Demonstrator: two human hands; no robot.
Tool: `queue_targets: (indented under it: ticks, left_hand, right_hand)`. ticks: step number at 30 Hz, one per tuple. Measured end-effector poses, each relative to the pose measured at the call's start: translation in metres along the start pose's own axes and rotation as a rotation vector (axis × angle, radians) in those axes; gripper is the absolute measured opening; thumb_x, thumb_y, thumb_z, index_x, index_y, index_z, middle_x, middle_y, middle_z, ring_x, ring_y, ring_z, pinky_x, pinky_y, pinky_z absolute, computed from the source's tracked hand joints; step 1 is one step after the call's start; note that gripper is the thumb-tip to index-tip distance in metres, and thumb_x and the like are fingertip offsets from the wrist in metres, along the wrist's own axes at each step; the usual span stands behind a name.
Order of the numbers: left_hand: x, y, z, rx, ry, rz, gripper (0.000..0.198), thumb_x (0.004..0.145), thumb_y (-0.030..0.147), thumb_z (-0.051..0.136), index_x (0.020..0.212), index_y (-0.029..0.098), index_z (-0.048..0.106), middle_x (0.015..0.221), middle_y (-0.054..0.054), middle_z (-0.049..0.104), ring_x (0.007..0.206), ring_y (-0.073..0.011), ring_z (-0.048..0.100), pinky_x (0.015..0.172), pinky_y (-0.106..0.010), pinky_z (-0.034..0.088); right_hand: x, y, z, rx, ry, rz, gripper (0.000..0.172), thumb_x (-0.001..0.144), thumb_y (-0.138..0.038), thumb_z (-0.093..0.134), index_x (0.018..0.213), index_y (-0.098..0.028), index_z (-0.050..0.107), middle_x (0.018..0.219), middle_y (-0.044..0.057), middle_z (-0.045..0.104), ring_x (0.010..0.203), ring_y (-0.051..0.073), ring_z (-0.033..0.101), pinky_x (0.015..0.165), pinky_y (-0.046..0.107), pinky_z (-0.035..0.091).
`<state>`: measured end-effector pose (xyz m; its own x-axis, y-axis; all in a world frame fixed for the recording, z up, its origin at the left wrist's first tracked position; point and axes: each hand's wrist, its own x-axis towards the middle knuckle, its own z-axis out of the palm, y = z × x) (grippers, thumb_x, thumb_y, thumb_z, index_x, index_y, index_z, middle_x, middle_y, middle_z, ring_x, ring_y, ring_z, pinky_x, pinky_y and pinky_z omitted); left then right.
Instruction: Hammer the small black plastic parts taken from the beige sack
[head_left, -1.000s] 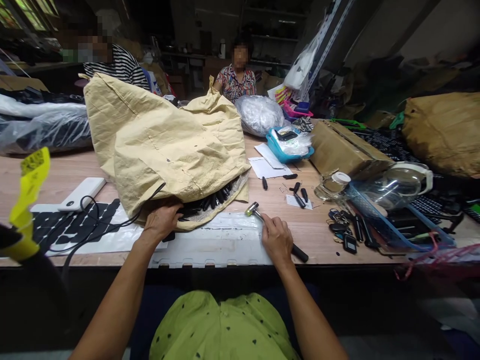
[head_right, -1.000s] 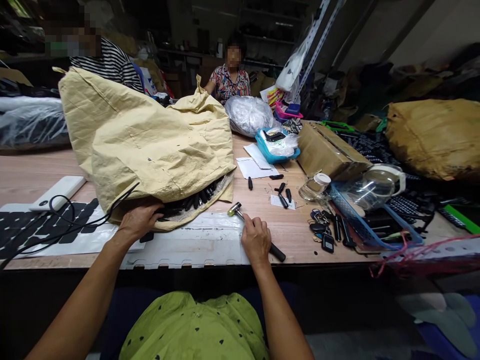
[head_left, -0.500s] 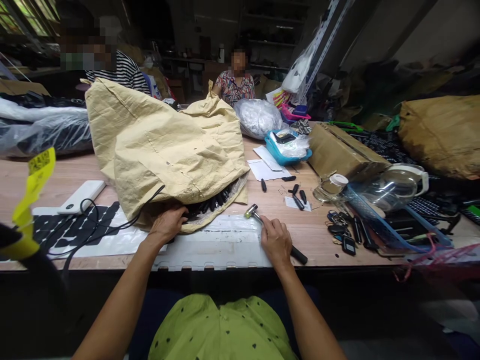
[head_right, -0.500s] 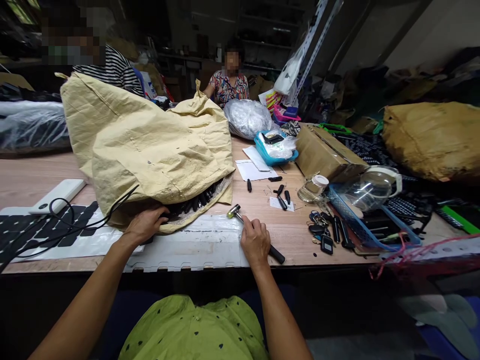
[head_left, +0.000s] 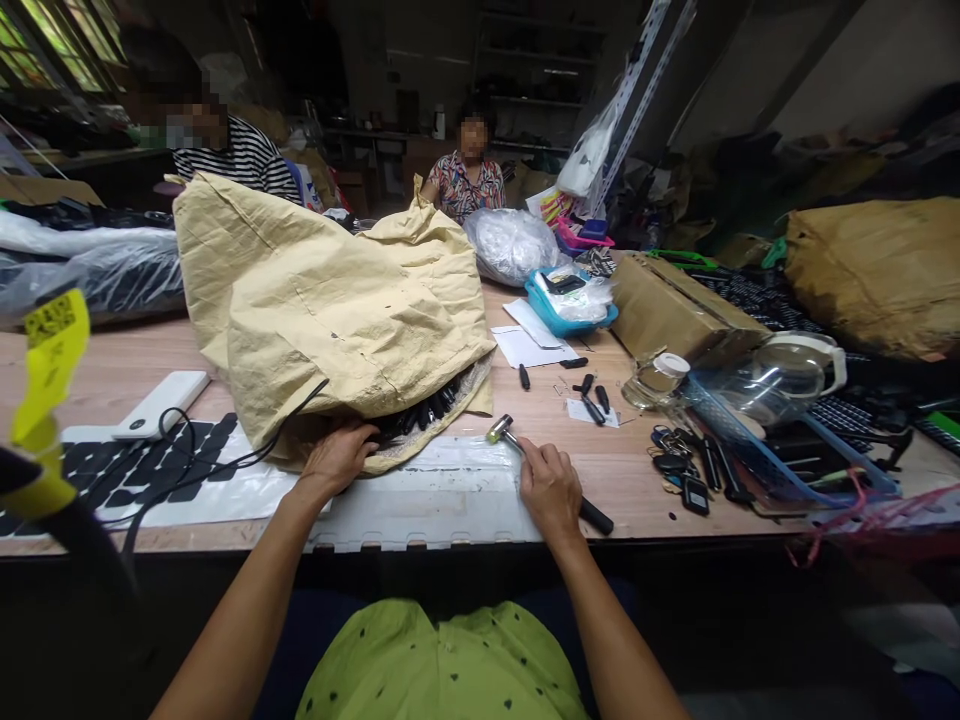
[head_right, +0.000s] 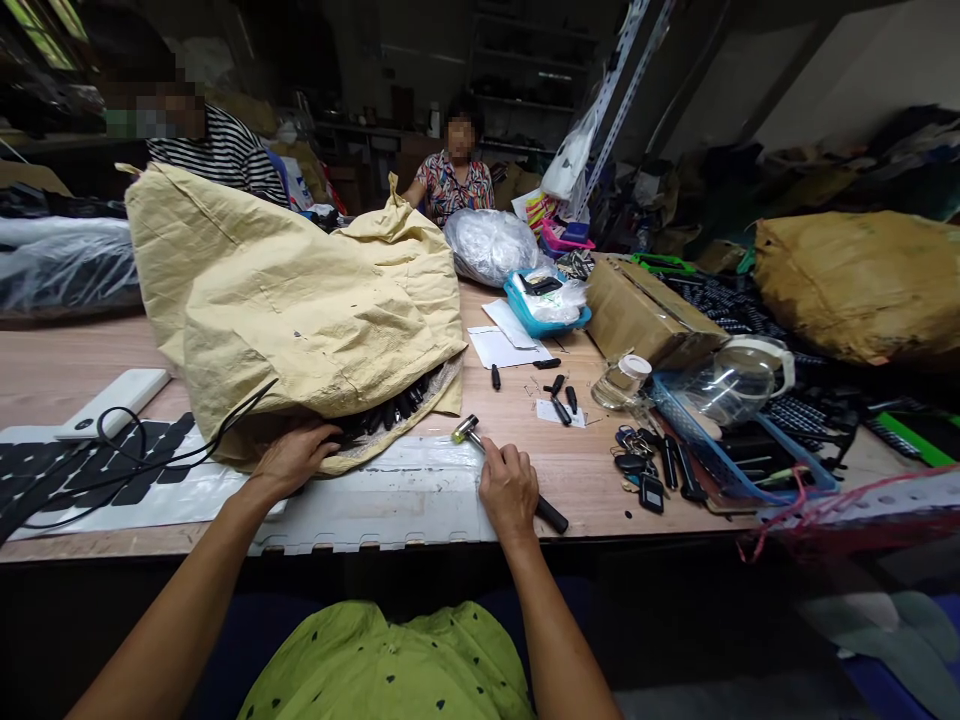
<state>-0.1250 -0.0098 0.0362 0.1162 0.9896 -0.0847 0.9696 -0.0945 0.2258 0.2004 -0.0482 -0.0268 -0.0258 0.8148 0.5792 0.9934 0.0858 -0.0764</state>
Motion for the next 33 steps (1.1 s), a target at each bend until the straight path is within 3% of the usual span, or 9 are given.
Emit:
queue_targets:
  ticks: [4,7,9,11,15,19,27,33]
  left_hand:
    - [0.000,-0.005,0.008,0.019,0.108,0.008,0.029,0.088,0.021,0.052,0.109,0.027,0.070,0.112,-0.005,0.072,0.108,-0.0246,0.064,0.083,-0.030,0.051]
    - [-0.008,-0.007,0.012,0.001,0.278,-0.013,0.027,0.091,0.022,0.050,0.110,0.025,0.069,0.103,-0.007,0.073,0.098,-0.0259,0.065,0.081,-0.034,0.050]
    - [-0.017,-0.002,0.015,-0.038,0.409,0.017,0.025,0.092,0.024,0.050,0.108,0.023,0.069,0.101,-0.008,0.073,0.094,-0.0264,0.064,0.081,-0.036,0.048]
    - [-0.025,0.011,0.019,-0.106,0.463,0.112,0.022,0.092,0.025,0.052,0.106,0.023,0.069,0.100,-0.007,0.072,0.092,-0.0257,0.062,0.079,-0.037,0.047]
    - [-0.030,0.054,0.037,-0.243,0.322,0.316,0.018,0.091,0.020,0.055,0.102,0.025,0.069,0.096,-0.004,0.069,0.090,-0.0230,0.058,0.079,-0.035,0.045]
    - [-0.019,0.083,0.056,-0.313,0.175,0.321,0.018,0.088,0.016,0.057,0.099,0.024,0.069,0.094,-0.004,0.067,0.094,-0.0230,0.058,0.082,-0.036,0.045]
    - [-0.009,0.083,0.053,-0.425,0.067,0.243,0.021,0.084,0.021,0.064,0.103,0.024,0.072,0.096,-0.004,0.067,0.098,-0.0237,0.056,0.090,-0.038,0.044]
    - [-0.007,0.091,0.049,-0.455,0.033,0.164,0.018,0.080,0.023,0.070,0.097,0.025,0.075,0.097,-0.003,0.069,0.100,-0.0245,0.058,0.091,-0.038,0.044]
  right_hand:
    - [0.000,-0.001,-0.001,-0.009,0.000,0.002,0.036,0.088,-0.010,0.053,0.114,-0.026,0.071,0.079,0.003,0.057,0.075,0.018,0.045,0.066,0.029,0.032]
    - [0.001,-0.001,-0.003,-0.003,-0.017,0.012,0.036,0.089,-0.010,0.053,0.115,-0.026,0.071,0.078,0.003,0.056,0.075,0.018,0.045,0.066,0.029,0.031]
    - [0.001,-0.002,-0.003,0.002,-0.027,0.019,0.035,0.089,-0.011,0.052,0.115,-0.026,0.071,0.078,0.003,0.056,0.075,0.018,0.045,0.066,0.028,0.031]
    - [0.001,-0.002,-0.003,0.004,-0.030,0.024,0.034,0.090,-0.011,0.052,0.114,-0.026,0.071,0.078,0.003,0.056,0.075,0.018,0.045,0.066,0.029,0.031]
    - [0.001,-0.002,-0.002,0.019,-0.034,0.036,0.031,0.090,-0.016,0.054,0.114,-0.025,0.072,0.080,0.004,0.058,0.077,0.019,0.046,0.067,0.028,0.032]
    - [0.001,0.000,0.000,0.042,-0.053,0.057,0.031,0.090,-0.015,0.055,0.113,-0.026,0.072,0.081,0.003,0.060,0.077,0.018,0.048,0.067,0.028,0.033]
    - [0.004,0.000,-0.016,0.295,-0.103,0.140,0.032,0.093,-0.020,0.050,0.115,-0.026,0.072,0.092,0.005,0.070,0.086,0.019,0.060,0.076,0.028,0.047]
    - [-0.004,-0.026,-0.044,0.667,-0.143,0.115,0.035,0.097,-0.027,0.045,0.122,-0.025,0.070,0.112,0.007,0.073,0.104,0.019,0.067,0.090,0.031,0.055]
